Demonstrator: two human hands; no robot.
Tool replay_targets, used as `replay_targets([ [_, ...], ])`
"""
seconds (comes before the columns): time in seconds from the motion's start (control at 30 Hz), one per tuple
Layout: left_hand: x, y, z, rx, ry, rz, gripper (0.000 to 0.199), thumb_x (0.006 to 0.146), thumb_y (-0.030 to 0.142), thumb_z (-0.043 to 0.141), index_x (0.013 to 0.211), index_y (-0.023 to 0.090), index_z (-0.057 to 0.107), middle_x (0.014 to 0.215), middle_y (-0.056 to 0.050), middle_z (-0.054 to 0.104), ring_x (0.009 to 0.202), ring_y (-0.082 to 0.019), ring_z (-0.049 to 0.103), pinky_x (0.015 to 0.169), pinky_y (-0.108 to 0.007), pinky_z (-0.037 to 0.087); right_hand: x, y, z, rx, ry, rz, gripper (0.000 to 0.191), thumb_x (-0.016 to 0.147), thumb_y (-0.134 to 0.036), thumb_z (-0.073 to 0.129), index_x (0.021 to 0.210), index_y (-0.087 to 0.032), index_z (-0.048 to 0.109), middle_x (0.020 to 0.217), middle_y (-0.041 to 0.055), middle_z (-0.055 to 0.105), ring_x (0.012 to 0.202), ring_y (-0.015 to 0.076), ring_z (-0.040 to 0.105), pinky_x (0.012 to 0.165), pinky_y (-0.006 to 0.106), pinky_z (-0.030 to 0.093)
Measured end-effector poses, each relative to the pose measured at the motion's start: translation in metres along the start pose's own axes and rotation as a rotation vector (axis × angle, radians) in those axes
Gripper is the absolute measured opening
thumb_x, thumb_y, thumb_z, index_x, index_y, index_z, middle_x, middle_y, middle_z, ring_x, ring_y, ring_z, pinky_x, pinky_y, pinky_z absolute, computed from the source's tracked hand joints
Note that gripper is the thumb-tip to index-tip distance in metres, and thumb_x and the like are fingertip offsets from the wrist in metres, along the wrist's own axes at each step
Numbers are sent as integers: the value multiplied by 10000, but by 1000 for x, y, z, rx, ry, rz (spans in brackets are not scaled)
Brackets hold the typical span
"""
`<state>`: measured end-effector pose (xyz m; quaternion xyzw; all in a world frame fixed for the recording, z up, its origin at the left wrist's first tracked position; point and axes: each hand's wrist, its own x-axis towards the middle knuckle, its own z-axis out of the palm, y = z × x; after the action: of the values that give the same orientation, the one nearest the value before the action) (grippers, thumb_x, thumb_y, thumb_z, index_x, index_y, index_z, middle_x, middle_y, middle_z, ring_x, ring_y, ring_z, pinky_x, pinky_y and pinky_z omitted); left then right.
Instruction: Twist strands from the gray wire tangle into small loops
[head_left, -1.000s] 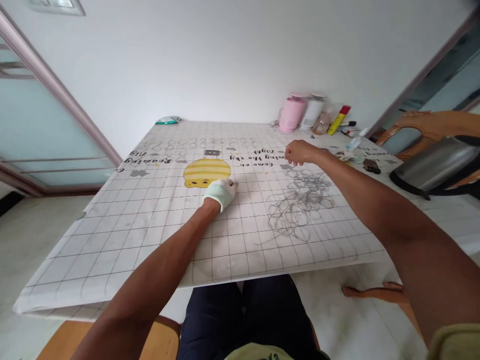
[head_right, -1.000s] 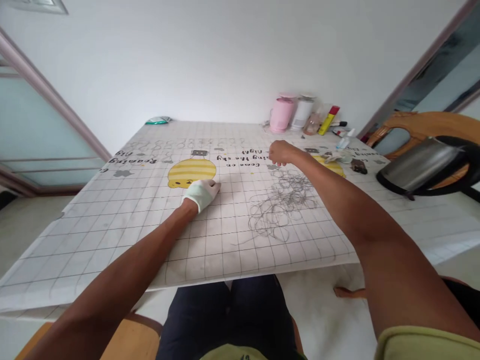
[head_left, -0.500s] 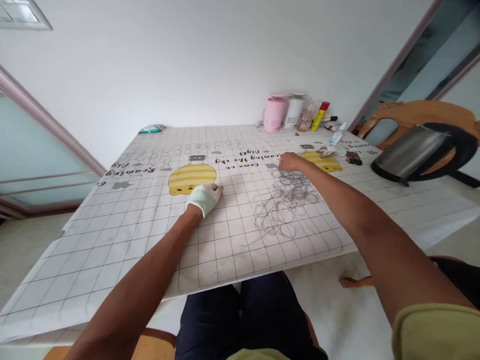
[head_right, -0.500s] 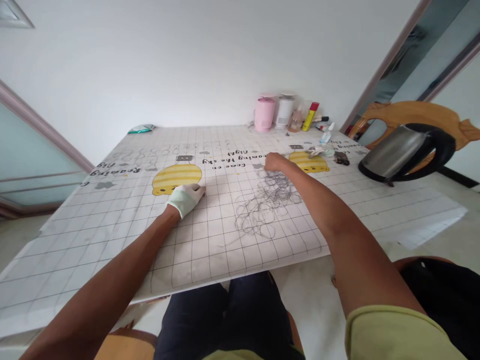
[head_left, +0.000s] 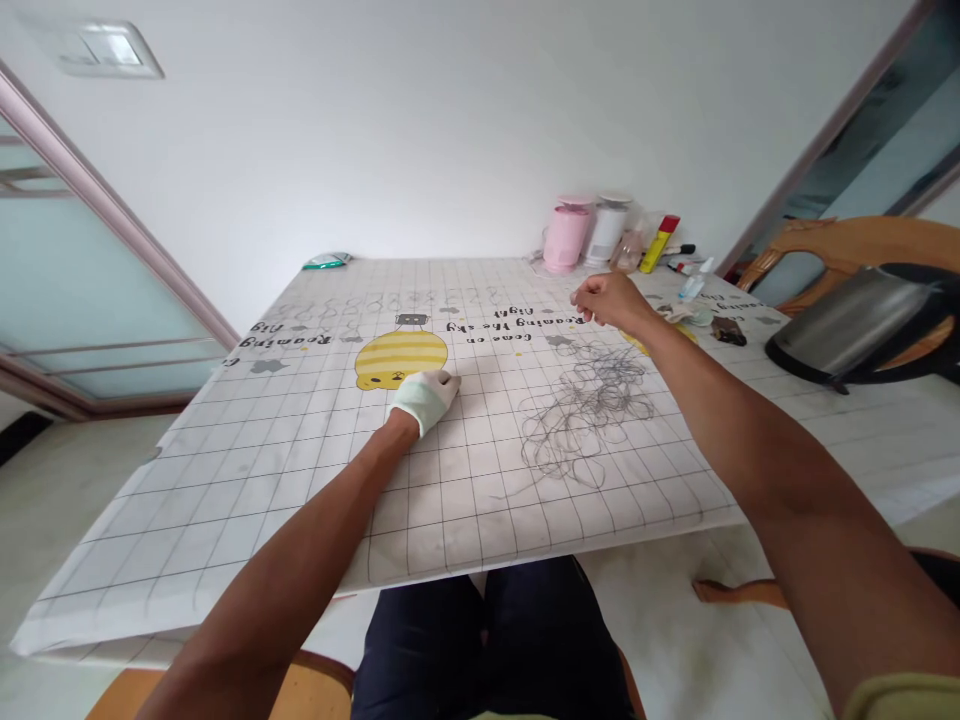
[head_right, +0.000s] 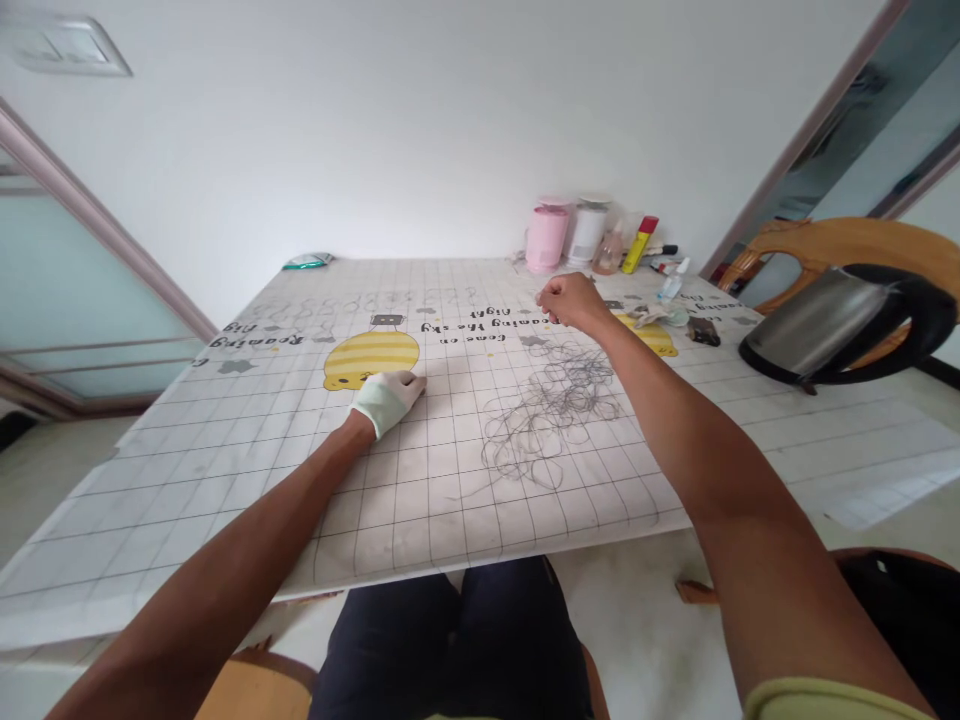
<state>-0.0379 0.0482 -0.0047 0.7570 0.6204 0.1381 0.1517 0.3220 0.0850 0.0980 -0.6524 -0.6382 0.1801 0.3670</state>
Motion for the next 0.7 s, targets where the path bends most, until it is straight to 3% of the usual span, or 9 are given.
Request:
replay_targets([
  [0.13,-2,2,0,-62,33,-13,391,1025,438,500,855,223,779,851,-72,760,861,-237,681,748,-308,464,-11,-16,15,262,-59,-17,295,944,-340,810,776,-140,673,756,91,712,574,119,604,431,215,393],
  [0.23,-6,4,-3,-182,169,11,293,1027,374,582,1169,227,792,1047,-56,792,981,-215,702,915,-280,506,-22,-28,32,485,-165,39,317,938,-354,825,769,-143,659,711,75,677,544,116,586,408,216,373],
  [0.3,-8,6,-6,-217,283,83,418,992,314,674,1403,239,692,1218,-64,767,1030,-207,703,982,-292,521,-30,-37,44,610,-258,100,296,929,-322,831,768,-140,663,694,70,667,526,113,580,397,217,359],
  [0.37,-10,8,-9,-201,399,241,572,948,267,747,1503,239,608,1357,-102,711,1100,-235,696,999,-341,546,-38,-45,56,709,-340,172,261,902,-285,853,777,-138,676,693,70,671,520,113,579,385,215,347],
  [0.47,-11,11,-10,-128,514,546,618,904,204,793,1491,213,598,1440,-151,663,1201,-293,675,1014,-416,559,-49,-55,77,843,-429,277,225,847,-230,884,776,-136,692,697,71,684,517,108,574,358,209,330],
  [0.53,-11,12,-9,-59,517,662,560,904,166,783,1442,201,629,1406,-153,688,1155,-295,699,975,-421,571,-55,-59,90,918,-471,333,193,834,-198,876,773,-136,704,701,68,694,511,99,564,338,200,316],
  [0.7,-13,9,-2,-52,564,681,242,991,174,683,1215,214,769,1162,-108,792,941,-234,741,842,-364,577,-70,-63,116,997,-569,381,165,829,-218,873,790,-152,728,704,62,713,491,91,541,325,198,312],
])
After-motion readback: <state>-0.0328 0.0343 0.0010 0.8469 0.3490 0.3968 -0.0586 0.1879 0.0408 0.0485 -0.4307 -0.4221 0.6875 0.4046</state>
